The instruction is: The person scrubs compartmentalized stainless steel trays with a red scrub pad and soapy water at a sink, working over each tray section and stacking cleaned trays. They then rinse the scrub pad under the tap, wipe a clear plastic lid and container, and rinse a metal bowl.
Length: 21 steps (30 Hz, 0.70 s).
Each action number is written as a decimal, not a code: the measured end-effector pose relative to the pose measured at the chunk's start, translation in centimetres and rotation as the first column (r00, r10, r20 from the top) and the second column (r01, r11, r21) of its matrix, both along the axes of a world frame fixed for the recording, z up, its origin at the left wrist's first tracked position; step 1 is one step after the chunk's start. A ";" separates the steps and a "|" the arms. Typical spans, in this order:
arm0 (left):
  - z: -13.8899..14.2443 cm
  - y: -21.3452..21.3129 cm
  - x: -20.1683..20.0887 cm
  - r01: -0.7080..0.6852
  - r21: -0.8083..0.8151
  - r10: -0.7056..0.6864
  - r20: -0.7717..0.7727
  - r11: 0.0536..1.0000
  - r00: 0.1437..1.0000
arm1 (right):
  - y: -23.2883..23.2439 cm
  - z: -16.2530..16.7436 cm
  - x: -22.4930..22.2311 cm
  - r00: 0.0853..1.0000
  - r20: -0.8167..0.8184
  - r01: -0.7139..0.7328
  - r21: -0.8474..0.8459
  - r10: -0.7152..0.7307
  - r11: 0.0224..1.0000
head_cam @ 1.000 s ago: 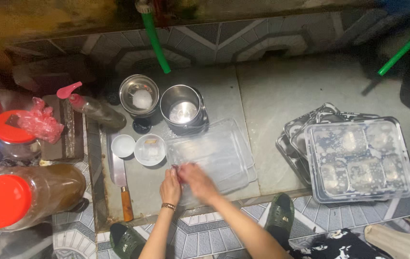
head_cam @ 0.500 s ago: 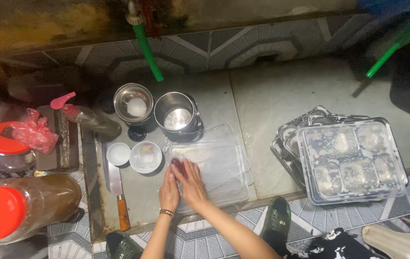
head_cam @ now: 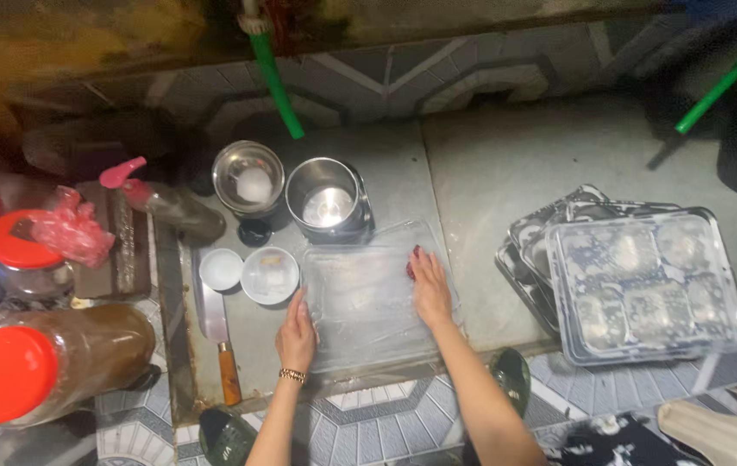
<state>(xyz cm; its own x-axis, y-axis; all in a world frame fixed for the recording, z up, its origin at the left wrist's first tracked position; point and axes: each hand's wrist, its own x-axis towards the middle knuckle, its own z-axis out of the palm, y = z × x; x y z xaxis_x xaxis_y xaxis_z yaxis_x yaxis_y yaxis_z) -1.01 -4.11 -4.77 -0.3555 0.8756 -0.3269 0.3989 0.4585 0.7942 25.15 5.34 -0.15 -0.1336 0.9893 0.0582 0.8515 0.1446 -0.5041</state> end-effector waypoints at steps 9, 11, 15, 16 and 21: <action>2.9 1.3 0.3 -0.004 -0.037 0.002 -0.073 0.999 0.997 | -9.3 2.3 -4.7 0.922 0.162 0.363 -0.054 -0.351 0.930; 3.0 1.6 0.0 -0.046 -0.009 0.045 -0.066 0.999 0.997 | -10.3 3.6 -6.2 0.934 0.172 0.338 -0.135 -0.314 0.931; 0.8 1.9 -0.2 -0.082 -0.059 0.087 0.080 0.995 0.993 | -10.7 6.6 -11.4 0.668 -0.438 0.278 -0.603 -0.602 0.747; -0.1 2.1 -0.2 -0.128 -0.071 0.141 0.213 0.989 0.967 | -10.5 7.4 -12.9 0.637 -0.492 0.204 -0.635 -0.594 0.745; -2.5 2.7 -0.2 0.214 0.655 -0.078 -0.230 0.725 0.970 | -7.3 9.4 -15.4 0.908 -0.341 -0.211 0.132 0.244 0.969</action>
<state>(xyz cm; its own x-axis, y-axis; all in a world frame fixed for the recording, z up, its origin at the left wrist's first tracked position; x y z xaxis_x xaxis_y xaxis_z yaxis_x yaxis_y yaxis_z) -1.23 -1.39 -7.31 -0.1955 0.8862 0.4200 0.5765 -0.2426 0.7803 9.74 -1.95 9.27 -0.3091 0.9228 0.2302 0.5598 0.3722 -0.7404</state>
